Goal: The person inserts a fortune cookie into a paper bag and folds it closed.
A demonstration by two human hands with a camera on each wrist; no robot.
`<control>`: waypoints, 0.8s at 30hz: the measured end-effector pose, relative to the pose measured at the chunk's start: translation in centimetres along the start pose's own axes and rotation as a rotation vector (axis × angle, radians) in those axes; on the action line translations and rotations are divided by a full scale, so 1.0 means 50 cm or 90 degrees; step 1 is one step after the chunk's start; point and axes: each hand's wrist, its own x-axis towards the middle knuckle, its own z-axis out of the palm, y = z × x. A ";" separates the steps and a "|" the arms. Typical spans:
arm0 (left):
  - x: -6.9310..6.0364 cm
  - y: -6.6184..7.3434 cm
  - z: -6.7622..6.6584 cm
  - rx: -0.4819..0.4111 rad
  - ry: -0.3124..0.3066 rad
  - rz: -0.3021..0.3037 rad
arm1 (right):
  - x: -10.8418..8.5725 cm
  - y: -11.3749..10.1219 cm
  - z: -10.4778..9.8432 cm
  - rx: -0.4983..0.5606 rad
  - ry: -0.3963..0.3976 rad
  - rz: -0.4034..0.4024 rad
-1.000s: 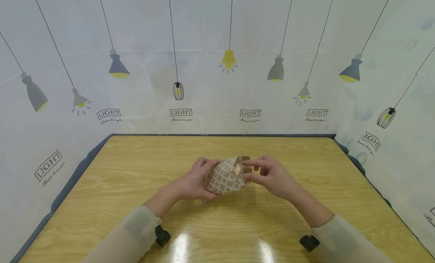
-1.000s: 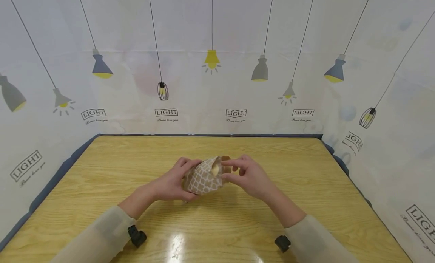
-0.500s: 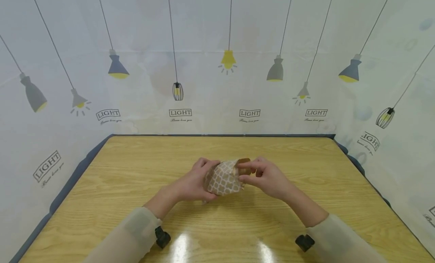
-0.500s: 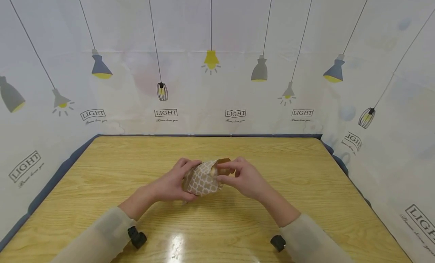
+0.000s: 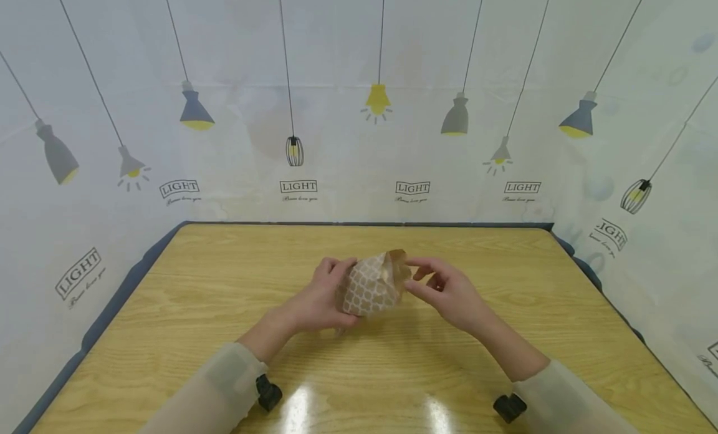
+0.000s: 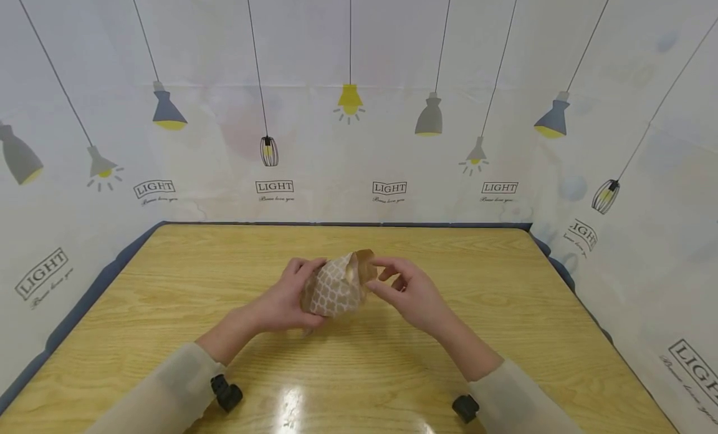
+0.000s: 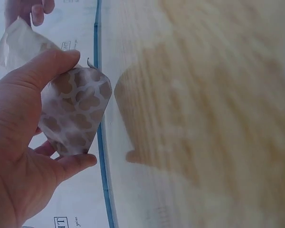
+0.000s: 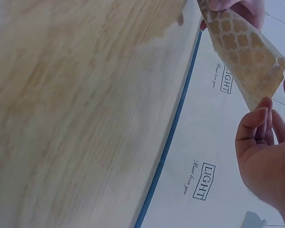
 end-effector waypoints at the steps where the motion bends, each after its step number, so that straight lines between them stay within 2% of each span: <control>1: 0.000 0.001 0.000 -0.001 0.009 -0.008 | -0.002 0.001 -0.002 0.011 0.001 0.008; 9: 0.007 0.004 0.000 -0.010 0.056 -0.049 | -0.004 0.008 -0.006 0.059 -0.013 0.044; 17: 0.017 0.012 0.017 -0.006 0.100 -0.063 | 0.011 0.014 0.025 0.115 -0.035 0.060; 21: 0.019 0.021 0.028 -0.006 0.109 -0.063 | 0.021 0.013 0.048 0.153 -0.036 0.072; 24: 0.020 0.024 0.036 -0.013 0.099 -0.066 | 0.026 0.014 0.059 0.172 -0.031 0.074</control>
